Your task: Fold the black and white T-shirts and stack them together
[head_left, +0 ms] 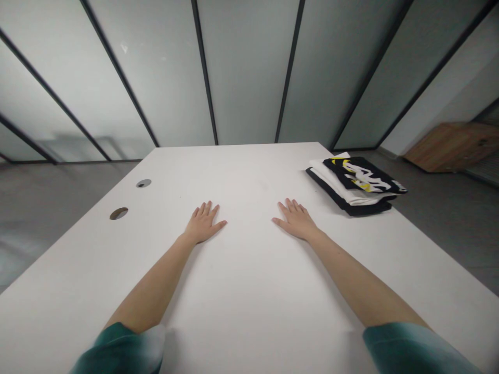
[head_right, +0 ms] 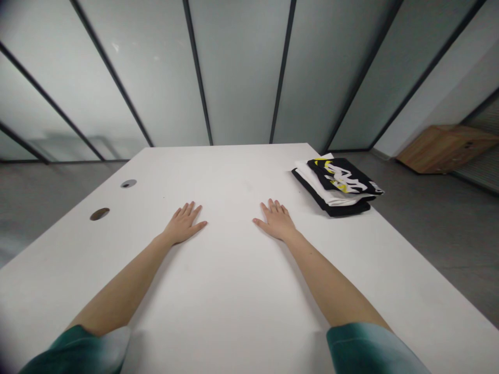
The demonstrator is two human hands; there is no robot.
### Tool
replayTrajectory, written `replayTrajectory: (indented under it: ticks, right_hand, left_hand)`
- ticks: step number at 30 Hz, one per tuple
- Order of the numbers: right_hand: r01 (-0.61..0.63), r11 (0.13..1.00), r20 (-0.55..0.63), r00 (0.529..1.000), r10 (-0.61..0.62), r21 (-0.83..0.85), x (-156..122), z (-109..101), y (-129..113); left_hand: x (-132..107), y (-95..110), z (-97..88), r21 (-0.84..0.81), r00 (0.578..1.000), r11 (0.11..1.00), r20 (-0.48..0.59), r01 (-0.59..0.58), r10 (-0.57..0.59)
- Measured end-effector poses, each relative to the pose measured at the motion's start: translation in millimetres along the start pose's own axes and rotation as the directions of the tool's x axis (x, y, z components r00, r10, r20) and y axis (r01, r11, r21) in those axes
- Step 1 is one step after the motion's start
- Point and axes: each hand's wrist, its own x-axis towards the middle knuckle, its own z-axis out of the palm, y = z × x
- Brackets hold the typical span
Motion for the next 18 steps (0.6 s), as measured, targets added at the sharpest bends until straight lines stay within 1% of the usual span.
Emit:
replayTrajectory:
  ticks: [8, 14, 18]
  right_hand:
    - [-0.002, 1.0, 0.015, 1.0, 0.002, -0.023, 0, -1, -1]
    - [-0.007, 1.0, 0.033, 0.999, 0.007, -0.022, -1, -5, -3]
    - [-0.014, 1.0, 0.041, 0.999, 0.014, -0.01, -1, -5, -4]
  left_hand:
    - [-1, 1, -1.1, 0.016, 1.0, 1.0, 0.0, -0.005, 0.005]
    - [-2, 6, -6.5, 0.101, 0.999, 0.995, 0.044, 0.02, -0.025]
    - [-3, 9, -10.7, 0.109, 0.997, 0.994, 0.073, 0.031, -0.04]
